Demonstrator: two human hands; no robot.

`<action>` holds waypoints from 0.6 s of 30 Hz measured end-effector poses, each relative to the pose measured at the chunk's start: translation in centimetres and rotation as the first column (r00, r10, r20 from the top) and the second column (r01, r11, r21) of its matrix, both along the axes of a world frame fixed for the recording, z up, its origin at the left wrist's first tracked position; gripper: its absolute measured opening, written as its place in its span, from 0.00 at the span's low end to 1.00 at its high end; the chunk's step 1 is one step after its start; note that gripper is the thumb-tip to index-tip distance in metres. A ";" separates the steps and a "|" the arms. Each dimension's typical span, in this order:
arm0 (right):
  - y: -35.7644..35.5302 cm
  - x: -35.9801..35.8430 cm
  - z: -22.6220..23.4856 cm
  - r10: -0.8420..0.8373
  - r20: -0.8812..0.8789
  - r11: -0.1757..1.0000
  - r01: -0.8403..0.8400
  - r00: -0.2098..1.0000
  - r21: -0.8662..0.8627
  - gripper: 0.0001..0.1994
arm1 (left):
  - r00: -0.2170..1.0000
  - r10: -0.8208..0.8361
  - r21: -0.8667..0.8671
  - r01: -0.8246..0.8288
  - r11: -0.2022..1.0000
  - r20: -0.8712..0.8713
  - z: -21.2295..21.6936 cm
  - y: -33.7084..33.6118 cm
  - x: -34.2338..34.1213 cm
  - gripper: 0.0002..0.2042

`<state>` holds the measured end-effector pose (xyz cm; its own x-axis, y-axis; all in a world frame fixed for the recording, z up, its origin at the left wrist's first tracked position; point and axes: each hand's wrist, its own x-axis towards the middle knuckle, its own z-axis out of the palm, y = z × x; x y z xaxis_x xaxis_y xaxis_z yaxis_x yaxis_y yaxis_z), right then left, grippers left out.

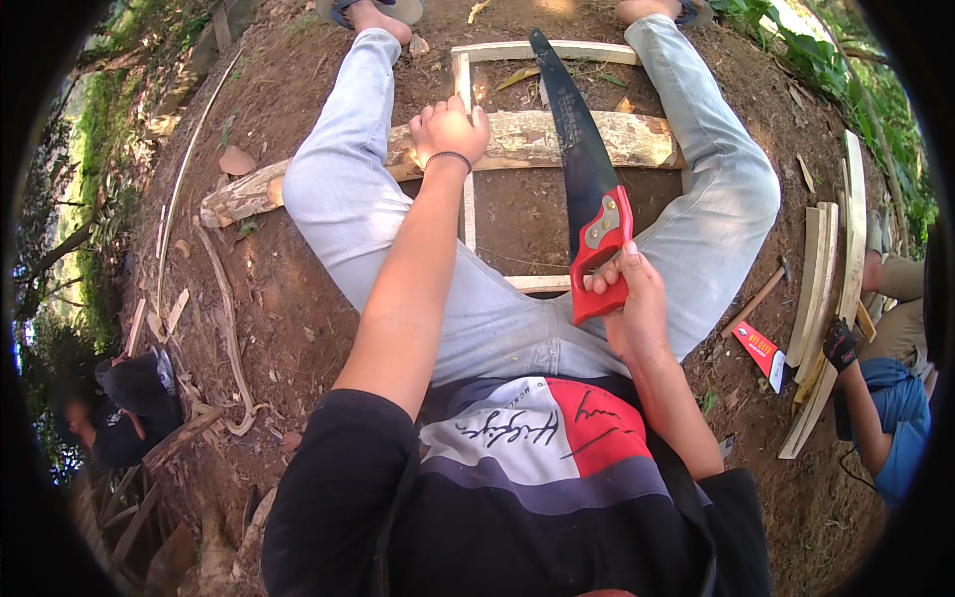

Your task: The person hammers a nail into a wooden frame and then uses a saw to cut a small piece of wood.

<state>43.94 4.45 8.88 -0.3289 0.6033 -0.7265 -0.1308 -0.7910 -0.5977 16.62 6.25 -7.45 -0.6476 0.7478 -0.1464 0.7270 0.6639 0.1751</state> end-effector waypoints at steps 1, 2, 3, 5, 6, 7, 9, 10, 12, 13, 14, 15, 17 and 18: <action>0.5 -0.7 -0.3 -0.006 0.004 1.000 0.006 1.000 -0.002 0.14 | 1.000 -0.006 0.004 0.006 1.000 0.001 0.0 0.0 0.1 0.18; 0.8 -1.3 -0.3 -0.011 0.008 1.000 0.011 1.000 -0.003 0.14 | 1.000 -0.012 0.008 0.012 1.000 0.002 0.0 0.1 -0.1 0.18; 0.9 -1.9 0.0 0.014 0.028 1.000 -0.014 1.000 0.005 0.14 | 1.000 -0.011 0.013 0.011 1.000 -0.005 0.1 0.1 -0.4 0.18; -0.4 -0.9 0.0 0.038 0.036 0.999 -0.039 0.999 0.014 0.14 | 1.000 -0.014 0.012 0.014 1.000 0.024 -0.4 -0.4 -0.1 0.19; -1.2 -0.3 0.2 0.051 0.032 0.998 -0.052 0.998 0.028 0.14 | 0.999 -0.016 0.019 0.015 1.000 0.030 -0.5 -0.3 -0.4 0.19; -2.0 0.8 0.9 0.085 0.108 0.995 -0.091 0.990 0.046 0.13 | 0.999 -0.012 0.022 0.011 1.000 0.030 -0.5 -0.4 -0.2 0.19; -1.8 1.7 2.2 0.071 0.085 0.997 -0.073 0.994 0.020 0.14 | 1.000 -0.010 0.003 0.010 1.000 0.019 -0.2 0.1 -0.1 0.19; -1.7 1.9 2.8 0.062 0.077 0.998 -0.062 0.995 0.002 0.14 | 1.000 -0.012 -0.011 0.012 1.000 0.018 0.0 0.1 0.1 0.19; -1.2 1.7 3.4 0.119 0.047 0.992 -0.121 0.992 0.043 0.11 | 1.000 -0.003 0.003 0.003 1.000 0.024 -0.1 0.0 -0.2 0.20; -1.2 1.4 4.1 0.154 0.035 0.985 -0.156 0.987 0.080 0.11 | 0.999 -0.007 0.008 0.006 1.000 0.038 -0.2 -0.3 -0.4 0.20; -1.3 1.2 4.7 0.189 0.026 0.975 -0.191 0.982 0.116 0.11 | 0.999 -0.011 0.012 0.010 1.000 0.052 -0.2 -0.4 -0.4 0.20; -1.4 1.1 5.6 0.228 0.013 0.959 -0.227 0.974 0.173 0.12 | 0.999 -0.002 0.008 0.001 1.000 0.048 -0.1 -0.5 -0.3 0.20; -2.0 1.2 6.6 0.319 0.054 0.900 -0.320 0.946 0.297 0.13 | 1.000 0.005 0.002 -0.005 1.000 0.030 -0.2 -0.4 -0.3 0.20; -2.3 1.3 6.8 0.357 0.113 0.856 -0.373 0.927 0.358 0.14 | 1.000 0.005 -0.004 -0.005 1.000 0.026 -0.2 -0.4 0.0 0.20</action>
<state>45.27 2.14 15.63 -0.5524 0.6711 -0.4945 0.1551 -0.5002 -0.8519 16.60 5.84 -7.65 -0.6472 0.7440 -0.1658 0.7191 0.6681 0.1910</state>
